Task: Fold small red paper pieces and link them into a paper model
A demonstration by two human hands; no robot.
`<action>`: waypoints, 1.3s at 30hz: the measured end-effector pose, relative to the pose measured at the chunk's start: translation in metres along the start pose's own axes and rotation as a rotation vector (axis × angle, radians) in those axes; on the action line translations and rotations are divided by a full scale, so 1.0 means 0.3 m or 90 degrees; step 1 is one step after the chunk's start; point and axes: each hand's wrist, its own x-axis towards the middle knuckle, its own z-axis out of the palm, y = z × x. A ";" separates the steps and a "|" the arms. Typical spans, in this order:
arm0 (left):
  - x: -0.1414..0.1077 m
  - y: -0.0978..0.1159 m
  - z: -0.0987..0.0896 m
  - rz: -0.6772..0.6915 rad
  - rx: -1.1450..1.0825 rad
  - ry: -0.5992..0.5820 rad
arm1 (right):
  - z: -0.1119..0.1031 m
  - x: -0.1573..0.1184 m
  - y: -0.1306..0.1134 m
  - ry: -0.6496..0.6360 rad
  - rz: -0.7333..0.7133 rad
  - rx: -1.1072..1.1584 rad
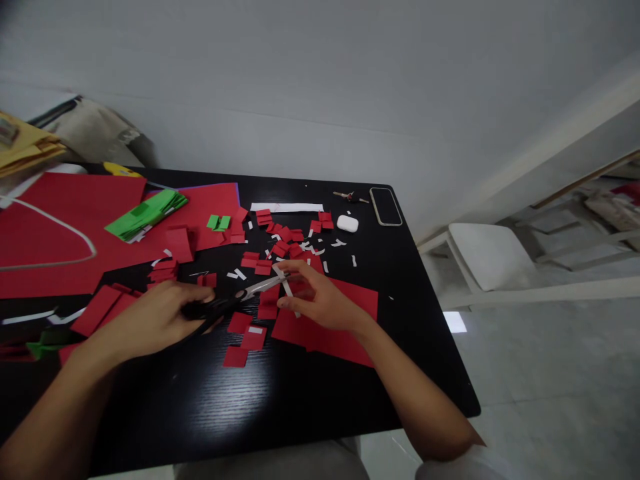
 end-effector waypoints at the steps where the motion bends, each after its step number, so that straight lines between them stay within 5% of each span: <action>1: 0.000 -0.003 0.000 0.002 0.002 0.001 | 0.000 0.000 0.001 -0.006 0.003 0.020; 15: 0.003 -0.019 -0.005 -0.072 0.058 0.027 | -0.013 -0.003 0.000 -0.043 0.022 0.143; 22: 0.006 -0.030 -0.017 -0.091 0.076 0.088 | -0.032 -0.002 -0.011 0.022 0.006 0.028; 27: 0.008 -0.025 -0.017 -0.096 0.104 0.093 | -0.060 0.005 0.002 0.138 -0.025 -0.250; 31: 0.007 -0.022 -0.009 -0.080 0.124 0.086 | -0.067 0.011 0.015 0.114 -0.001 -0.398; 39: 0.015 0.010 0.015 -0.036 0.171 0.053 | -0.002 0.031 -0.052 0.195 -0.111 -0.241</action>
